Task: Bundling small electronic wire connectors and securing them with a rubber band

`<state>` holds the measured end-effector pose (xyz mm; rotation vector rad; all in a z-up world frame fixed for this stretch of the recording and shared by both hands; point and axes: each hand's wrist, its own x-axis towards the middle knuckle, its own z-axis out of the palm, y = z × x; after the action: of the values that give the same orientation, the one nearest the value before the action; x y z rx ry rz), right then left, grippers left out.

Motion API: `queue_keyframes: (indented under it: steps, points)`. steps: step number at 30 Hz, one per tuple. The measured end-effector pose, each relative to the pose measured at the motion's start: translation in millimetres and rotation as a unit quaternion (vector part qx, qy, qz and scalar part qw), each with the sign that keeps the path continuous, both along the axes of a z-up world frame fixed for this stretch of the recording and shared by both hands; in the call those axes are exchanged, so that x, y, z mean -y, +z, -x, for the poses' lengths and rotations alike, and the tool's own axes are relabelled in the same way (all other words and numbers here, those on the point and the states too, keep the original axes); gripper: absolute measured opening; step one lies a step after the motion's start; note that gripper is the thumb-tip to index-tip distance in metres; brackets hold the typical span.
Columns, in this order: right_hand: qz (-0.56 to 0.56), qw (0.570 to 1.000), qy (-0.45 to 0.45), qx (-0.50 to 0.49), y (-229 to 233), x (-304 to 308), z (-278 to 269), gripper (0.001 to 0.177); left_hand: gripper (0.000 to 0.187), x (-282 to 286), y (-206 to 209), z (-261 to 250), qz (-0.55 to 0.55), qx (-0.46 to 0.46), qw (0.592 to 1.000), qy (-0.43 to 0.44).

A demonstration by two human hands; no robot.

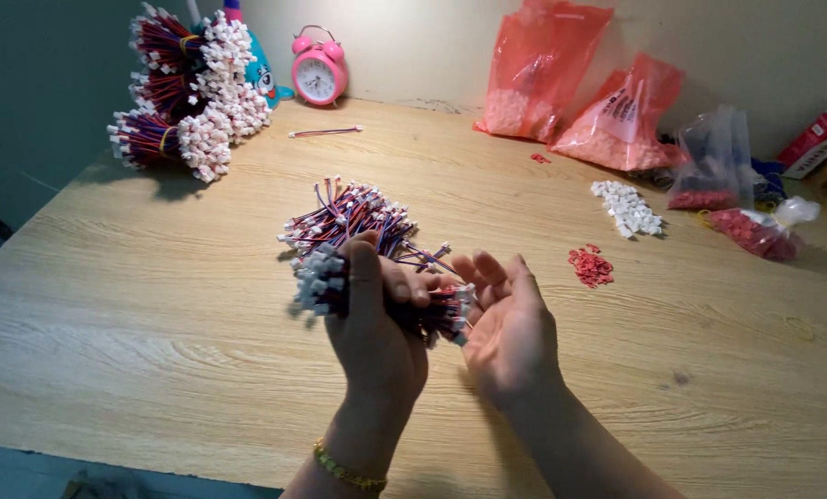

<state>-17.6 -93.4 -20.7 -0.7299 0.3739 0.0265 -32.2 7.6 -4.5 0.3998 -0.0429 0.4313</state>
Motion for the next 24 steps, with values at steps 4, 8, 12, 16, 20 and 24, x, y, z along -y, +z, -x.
queue_keyframes:
  steps: [4, 8, 12, 16, 20, 24]
  points:
    - [-0.010, 0.999, 0.033, 0.019, 6, -7, 3, 0.042, 0.033, 1, 11, 6, 0.035, -0.058, 0.998, -0.020]
    - [0.056, 0.994, 0.025, 0.095, 9, 19, -17, 0.035, 0.033, -73, 4, 2, 0.056, -0.016, 0.997, -0.055]
    - [0.396, 0.892, -0.012, 0.216, 23, 29, -39, 0.021, 0.030, -150, -7, -2, 0.022, -0.008, 0.999, -0.034]
    - [0.616, 0.752, 0.111, 0.206, 16, 7, -27, 0.043, 0.033, -176, 34, -23, -0.177, -0.172, 0.969, -0.023]
    - [0.854, 0.416, 0.049, 0.308, -24, 16, -43, 0.048, 0.034, -189, 52, -69, -0.557, -0.330, 0.757, -0.090]
    - [0.896, 0.357, 0.037, 0.261, -44, 34, -72, 0.041, 0.032, -186, 45, -118, -0.696, -0.361, 0.604, -0.145]
